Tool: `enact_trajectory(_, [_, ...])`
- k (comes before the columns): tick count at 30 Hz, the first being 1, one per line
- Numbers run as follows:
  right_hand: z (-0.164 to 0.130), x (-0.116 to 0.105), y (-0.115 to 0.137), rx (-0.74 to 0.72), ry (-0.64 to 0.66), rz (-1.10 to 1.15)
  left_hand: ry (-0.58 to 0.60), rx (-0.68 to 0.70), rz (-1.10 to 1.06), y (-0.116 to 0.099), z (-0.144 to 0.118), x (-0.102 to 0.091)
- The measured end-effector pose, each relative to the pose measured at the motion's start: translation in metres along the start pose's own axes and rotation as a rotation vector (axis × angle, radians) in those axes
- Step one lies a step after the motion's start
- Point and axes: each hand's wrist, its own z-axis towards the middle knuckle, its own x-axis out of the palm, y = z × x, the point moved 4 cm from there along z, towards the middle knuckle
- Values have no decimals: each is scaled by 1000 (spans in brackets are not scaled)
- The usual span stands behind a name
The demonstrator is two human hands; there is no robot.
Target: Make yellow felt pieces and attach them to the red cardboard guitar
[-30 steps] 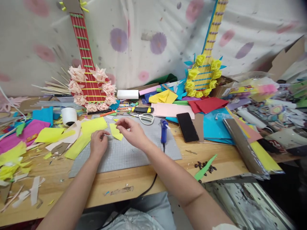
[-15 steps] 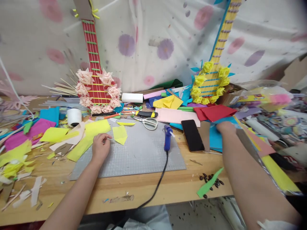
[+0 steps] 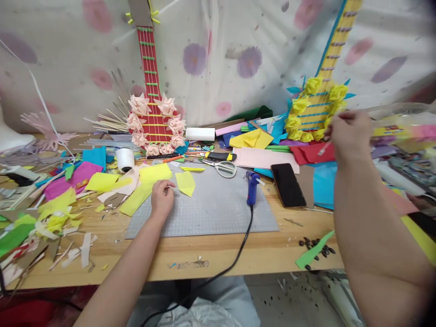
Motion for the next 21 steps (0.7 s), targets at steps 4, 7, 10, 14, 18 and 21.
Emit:
enact_trajectory(4, [-9, 58, 100, 146, 117, 407, -16, 23, -89, -4, -1, 0])
enact_trajectory(7, [-32, 116, 165, 121, 418, 577, -31, -12, -197, -7, -3, -2])
enact_trajectory(10, [-65, 168, 193, 120, 683, 627, -61, -62, -338, -8, -6, -7])
enact_trajectory(14, [-108, 212, 197, 110, 967, 701, -124, -100, -373, -3, -5, -15])
enact_trajectory(18, [-126, 218, 192, 129, 1082, 739, -79, -84, -259, 3, -1, -16])
enact_trajectory(21, [-108, 197, 179, 120, 958, 681, -77, -71, -268, 6, 0, -14])
